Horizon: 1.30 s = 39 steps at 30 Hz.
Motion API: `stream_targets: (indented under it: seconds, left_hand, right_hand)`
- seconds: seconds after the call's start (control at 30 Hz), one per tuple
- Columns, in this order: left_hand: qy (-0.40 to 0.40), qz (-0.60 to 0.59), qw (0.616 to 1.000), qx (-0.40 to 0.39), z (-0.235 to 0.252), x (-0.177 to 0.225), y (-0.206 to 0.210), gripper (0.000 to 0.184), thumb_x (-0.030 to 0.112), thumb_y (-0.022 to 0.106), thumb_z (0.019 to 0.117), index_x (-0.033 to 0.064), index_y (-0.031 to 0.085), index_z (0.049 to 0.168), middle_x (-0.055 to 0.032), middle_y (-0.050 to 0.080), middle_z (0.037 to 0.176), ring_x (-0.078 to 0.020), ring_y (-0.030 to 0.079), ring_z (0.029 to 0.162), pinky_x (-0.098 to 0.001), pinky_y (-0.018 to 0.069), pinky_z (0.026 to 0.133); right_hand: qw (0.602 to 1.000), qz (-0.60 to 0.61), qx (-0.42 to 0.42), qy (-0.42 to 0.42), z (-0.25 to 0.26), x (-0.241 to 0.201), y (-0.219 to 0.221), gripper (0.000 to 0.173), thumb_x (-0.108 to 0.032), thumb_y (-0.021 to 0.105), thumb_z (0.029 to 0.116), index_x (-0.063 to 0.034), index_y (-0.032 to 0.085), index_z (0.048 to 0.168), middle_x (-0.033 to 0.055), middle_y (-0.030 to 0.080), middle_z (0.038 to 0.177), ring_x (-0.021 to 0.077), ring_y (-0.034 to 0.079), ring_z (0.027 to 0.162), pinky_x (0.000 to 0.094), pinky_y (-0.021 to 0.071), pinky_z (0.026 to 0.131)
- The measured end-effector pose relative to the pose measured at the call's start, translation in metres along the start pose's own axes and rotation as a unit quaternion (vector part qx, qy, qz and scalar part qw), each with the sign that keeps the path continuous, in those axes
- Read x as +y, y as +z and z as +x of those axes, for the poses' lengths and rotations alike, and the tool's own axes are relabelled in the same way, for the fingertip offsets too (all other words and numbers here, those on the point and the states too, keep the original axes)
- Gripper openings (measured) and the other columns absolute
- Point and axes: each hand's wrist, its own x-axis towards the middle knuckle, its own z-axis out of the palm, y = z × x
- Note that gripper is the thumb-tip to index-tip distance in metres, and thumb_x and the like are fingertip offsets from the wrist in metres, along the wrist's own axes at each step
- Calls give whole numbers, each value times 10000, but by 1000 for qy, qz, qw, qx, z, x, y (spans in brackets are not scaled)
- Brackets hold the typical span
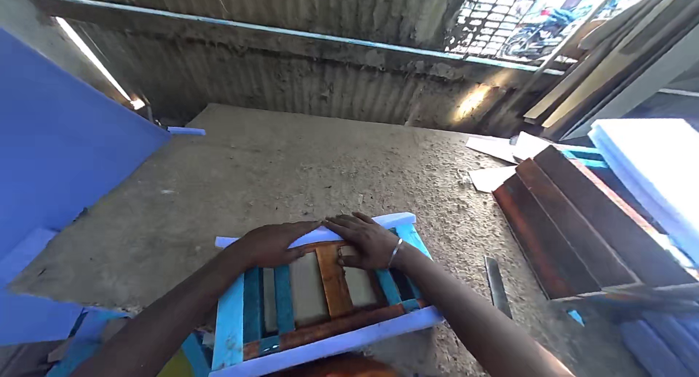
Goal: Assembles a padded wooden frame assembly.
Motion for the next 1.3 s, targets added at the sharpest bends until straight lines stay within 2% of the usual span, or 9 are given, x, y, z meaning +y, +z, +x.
stream_targets:
  seconds: [0.07, 0.2, 0.37, 0.53, 0.63, 0.73, 0.87, 1.17, 1.3]
  left_hand:
    - [-1, 92, 995, 46, -1, 7, 17, 876, 692, 524, 942, 273, 219, 1647, 40, 307, 1675, -192, 399, 1479, -497, 400, 1151]
    - [-23, 137, 989, 45, 4, 10, 23, 1024, 859, 440, 853, 288, 162, 1657, 14, 222, 1706, -256, 336, 1507, -536, 377, 1135]
    - [-36, 41, 998, -2, 2, 10, 8, 909, 815, 392, 918, 324, 175, 1651, 28, 295, 1678, -227, 394, 1480, -533, 393, 1137]
    - [-65, -185, 972, -132, -18, -44, -58, 507, 455, 329, 1108, 155, 648, 1364, -96, 672, 1305, -235, 621, 1225, -530, 447, 1080]
    - [-75, -261, 938, -216, -31, -76, -55, 446, 351, 589, 1039, 125, 594, 1424, -124, 680, 1269, -234, 652, 1150, -488, 496, 1034]
    - [-69, -233, 967, -78, -60, -60, -22, 788, 382, 843, 843, 229, 474, 1523, -76, 675, 1286, -192, 661, 1114, -464, 537, 991]
    - [-41, 14, 996, 83, -82, -44, 17, 1020, 812, 555, 843, 184, 324, 1613, -18, 408, 1620, -187, 424, 1463, -473, 377, 1188]
    - [-3, 64, 994, 90, -80, -43, 19, 1020, 876, 422, 842, 250, 280, 1634, 33, 315, 1672, -177, 338, 1515, -482, 348, 1197]
    - [-12, 15, 991, 136, -75, -44, 27, 872, 827, 395, 896, 244, 477, 1540, 13, 536, 1525, -184, 573, 1332, -497, 499, 1065]
  right_hand:
    - [997, -63, -17, 28, -5, -10, 8, 1023, -784, 549, 861, -266, 176, 1660, -40, 215, 1711, 209, 169, 1578, 606, 92, 1256]
    - [994, -101, -21, 43, -5, -13, 9, 1061, -851, 477, 845, -266, 145, 1665, -23, 174, 1722, 249, 119, 1589, 653, 45, 1242]
    - [994, -100, -4, 37, -6, -11, 15, 1013, -861, 409, 866, -283, 167, 1662, -43, 196, 1716, 218, 157, 1582, 631, 82, 1248]
    - [997, -7, -36, 67, 25, -14, -27, 759, -747, 593, 862, -296, 552, 1470, -50, 615, 1429, 151, 540, 1355, 564, 299, 1207]
    - [1000, 20, -17, 9, 70, -23, -31, 677, -682, 659, 857, -301, 596, 1413, -51, 644, 1376, 148, 590, 1286, 531, 408, 1145]
    - [995, 87, -34, -28, 89, -50, -11, 780, -597, 756, 841, -332, 483, 1522, -7, 616, 1427, 214, 634, 1237, 560, 524, 1014]
    - [997, -42, -34, -57, 61, -65, 19, 1023, -898, 486, 793, -363, 251, 1633, 29, 297, 1679, 295, 338, 1506, 614, 285, 1189]
    - [997, -74, -17, -34, 53, -76, 24, 1046, -940, 381, 796, -342, 233, 1641, 90, 251, 1692, 355, 245, 1545, 703, 163, 1202]
    - [997, -69, -24, -10, 50, -83, 29, 1069, -933, 374, 803, -317, 180, 1655, 142, 230, 1691, 384, 235, 1540, 690, 159, 1208]
